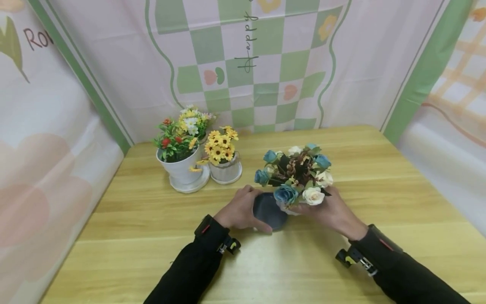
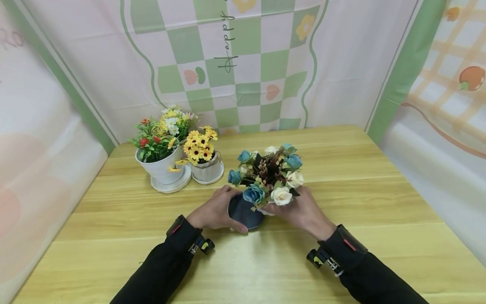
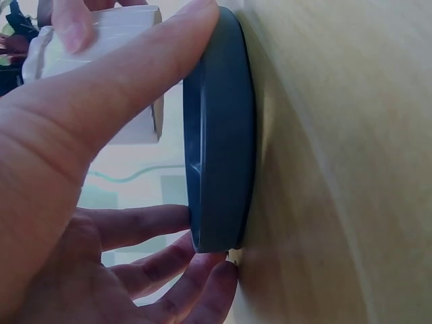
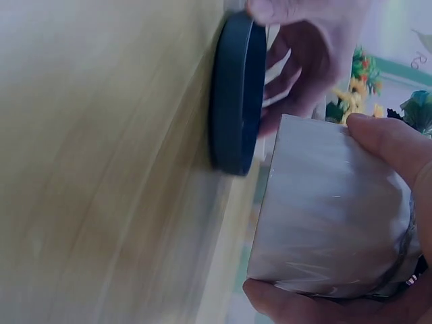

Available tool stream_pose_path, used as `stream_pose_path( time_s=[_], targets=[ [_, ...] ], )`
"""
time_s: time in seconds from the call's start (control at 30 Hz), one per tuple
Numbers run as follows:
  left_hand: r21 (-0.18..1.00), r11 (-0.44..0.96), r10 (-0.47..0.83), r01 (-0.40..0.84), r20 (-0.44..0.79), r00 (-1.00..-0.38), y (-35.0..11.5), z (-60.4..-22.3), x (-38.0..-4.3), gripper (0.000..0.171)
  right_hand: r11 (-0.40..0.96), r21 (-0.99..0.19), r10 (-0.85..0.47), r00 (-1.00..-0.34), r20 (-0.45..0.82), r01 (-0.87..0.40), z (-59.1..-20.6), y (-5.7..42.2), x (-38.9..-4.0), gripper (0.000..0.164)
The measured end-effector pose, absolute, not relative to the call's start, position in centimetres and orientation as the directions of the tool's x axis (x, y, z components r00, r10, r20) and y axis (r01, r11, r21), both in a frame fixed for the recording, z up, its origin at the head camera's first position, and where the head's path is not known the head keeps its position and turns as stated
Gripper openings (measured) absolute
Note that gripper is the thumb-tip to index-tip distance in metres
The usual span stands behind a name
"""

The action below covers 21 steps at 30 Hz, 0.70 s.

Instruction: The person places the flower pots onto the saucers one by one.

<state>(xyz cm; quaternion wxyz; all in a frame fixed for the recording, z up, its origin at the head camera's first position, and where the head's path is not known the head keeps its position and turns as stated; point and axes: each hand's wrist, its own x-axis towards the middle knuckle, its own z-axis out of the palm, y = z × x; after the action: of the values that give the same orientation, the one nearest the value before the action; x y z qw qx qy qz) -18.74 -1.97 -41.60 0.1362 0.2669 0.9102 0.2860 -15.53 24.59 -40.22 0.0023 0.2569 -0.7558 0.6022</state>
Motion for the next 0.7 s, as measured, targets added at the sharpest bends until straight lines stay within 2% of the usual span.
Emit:
stream_pose_path(
  time_s=[0.03,0.13,0.17,0.3,0.4,0.6,0.7],
  targets=[
    [0.587,0.699,0.561,0.407,-0.097,-0.822,-2.0,-41.6,-18.8,0.108,0.151,-0.903,-0.385,-0.865,0.321,-0.403,-40.3,24.3,-15.4,0.08],
    [0.581,0.696,0.56,0.421,-0.073,-0.825,-2.0,-41.7,-18.8,0.11,0.398,-0.734,-0.36,-0.829,0.427,-0.551,-40.4,23.3,-15.3,0.094],
    [0.6,0.675,0.568,0.43,-0.05,-0.821,-1.9,-41.7,-18.9,0.111,0.42,-0.713,-0.363,-0.824,0.435,-0.562,-40.5,23.0,-15.2,0.097],
    [0.696,0.55,0.607,0.462,0.046,-0.793,-2.0,-41.9,-19.0,0.119,0.46,-0.653,-0.388,-0.798,0.462,-0.602,-40.7,21.8,-15.3,0.099],
    [0.75,0.487,0.621,0.448,0.063,-0.781,-2.2,-42.0,-19.0,0.131,0.477,-0.606,-0.412,-0.771,0.486,-0.637,-40.9,21.1,-15.4,0.101],
    [0.726,0.514,0.64,0.457,0.03,-0.768,-2.2,-42.1,-19.2,0.12,0.506,-0.531,-0.428,-0.732,0.53,-0.68,-41.0,19.8,-15.7,0.097],
    [0.712,0.509,0.662,0.483,0.034,-0.748,-2.2,-42.0,-19.3,0.119,0.503,-0.546,-0.427,-0.742,0.518,-0.67,-41.0,19.5,-15.7,0.1]
  ],
)
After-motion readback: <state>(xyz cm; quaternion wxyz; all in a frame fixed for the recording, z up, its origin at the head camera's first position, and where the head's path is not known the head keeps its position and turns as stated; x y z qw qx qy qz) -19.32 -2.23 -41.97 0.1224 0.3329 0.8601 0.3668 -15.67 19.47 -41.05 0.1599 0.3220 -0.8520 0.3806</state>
